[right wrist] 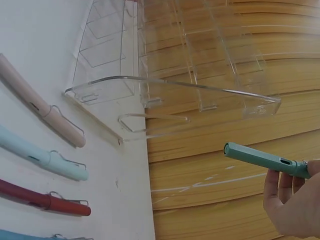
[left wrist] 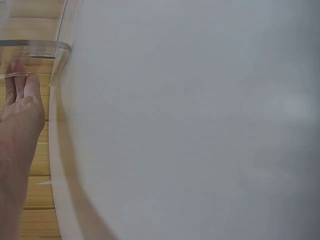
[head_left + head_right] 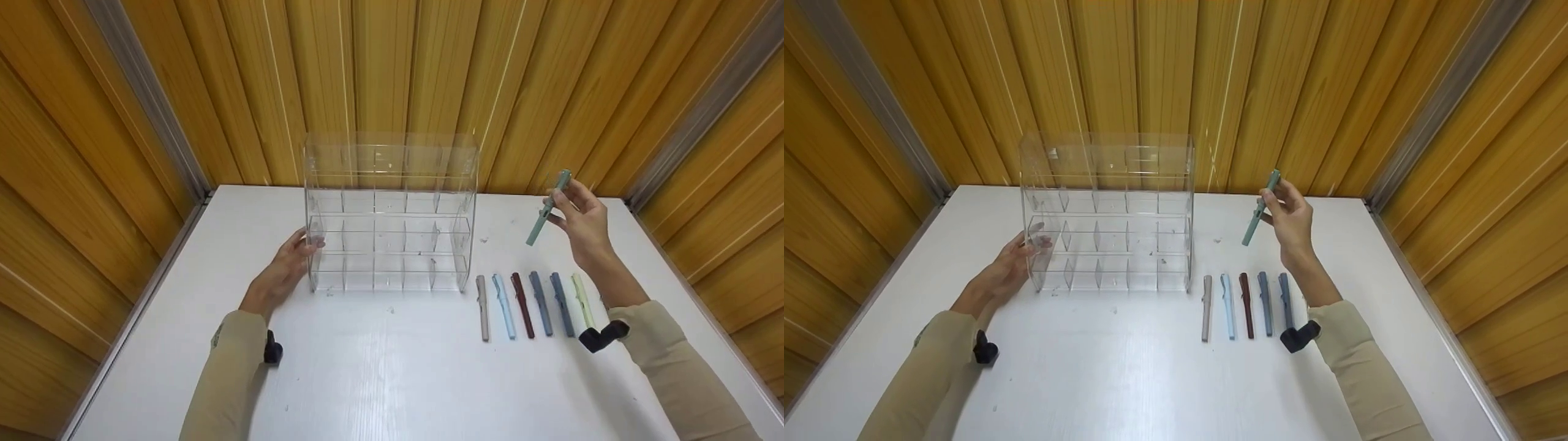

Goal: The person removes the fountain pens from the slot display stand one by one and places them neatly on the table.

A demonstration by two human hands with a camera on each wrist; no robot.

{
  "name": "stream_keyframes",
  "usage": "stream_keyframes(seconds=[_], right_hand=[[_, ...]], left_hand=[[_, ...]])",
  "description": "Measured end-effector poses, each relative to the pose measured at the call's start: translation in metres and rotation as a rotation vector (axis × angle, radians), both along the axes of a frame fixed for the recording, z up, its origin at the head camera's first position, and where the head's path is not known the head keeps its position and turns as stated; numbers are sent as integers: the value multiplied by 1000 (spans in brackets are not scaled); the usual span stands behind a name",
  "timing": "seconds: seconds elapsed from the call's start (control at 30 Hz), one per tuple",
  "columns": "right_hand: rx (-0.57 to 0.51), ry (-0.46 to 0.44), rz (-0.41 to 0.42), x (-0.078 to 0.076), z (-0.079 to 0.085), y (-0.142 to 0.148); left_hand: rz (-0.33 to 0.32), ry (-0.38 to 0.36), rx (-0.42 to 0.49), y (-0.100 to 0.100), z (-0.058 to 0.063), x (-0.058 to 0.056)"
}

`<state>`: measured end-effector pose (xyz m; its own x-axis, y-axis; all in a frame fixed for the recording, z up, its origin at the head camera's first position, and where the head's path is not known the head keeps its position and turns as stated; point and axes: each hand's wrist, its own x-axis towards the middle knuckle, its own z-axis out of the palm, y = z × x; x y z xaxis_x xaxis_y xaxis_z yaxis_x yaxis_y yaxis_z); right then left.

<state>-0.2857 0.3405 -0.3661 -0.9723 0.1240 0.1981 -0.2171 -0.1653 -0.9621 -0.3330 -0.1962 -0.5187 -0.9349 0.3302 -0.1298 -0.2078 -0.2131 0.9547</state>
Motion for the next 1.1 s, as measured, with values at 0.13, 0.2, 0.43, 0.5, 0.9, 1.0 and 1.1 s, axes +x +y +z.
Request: stream_keyframes(seconds=[0.13,0.2,0.43,0.5,0.9,1.0,1.1], right_hand=[[2,-25,-25,3,-7,12],[6,-34,-38,4,-10,19],[-7,-84,-42,11,-20,41],[-26,-85,-34,13,-23,46],[-24,-125,-90,20,-41,74],[8,-169,-111,22,-46,84],[5,-191,-118,24,-52,94]], left_hand=[[0,4,15,-1,2,1],[-1,7,22,-1,2,1],[0,4,-6,-1,1,1],[-1,5,-6,-1,0,1],[11,7,-3,1,-2,-1],[6,26,-17,1,-2,-1],[-4,38,-16,0,-2,-1]])
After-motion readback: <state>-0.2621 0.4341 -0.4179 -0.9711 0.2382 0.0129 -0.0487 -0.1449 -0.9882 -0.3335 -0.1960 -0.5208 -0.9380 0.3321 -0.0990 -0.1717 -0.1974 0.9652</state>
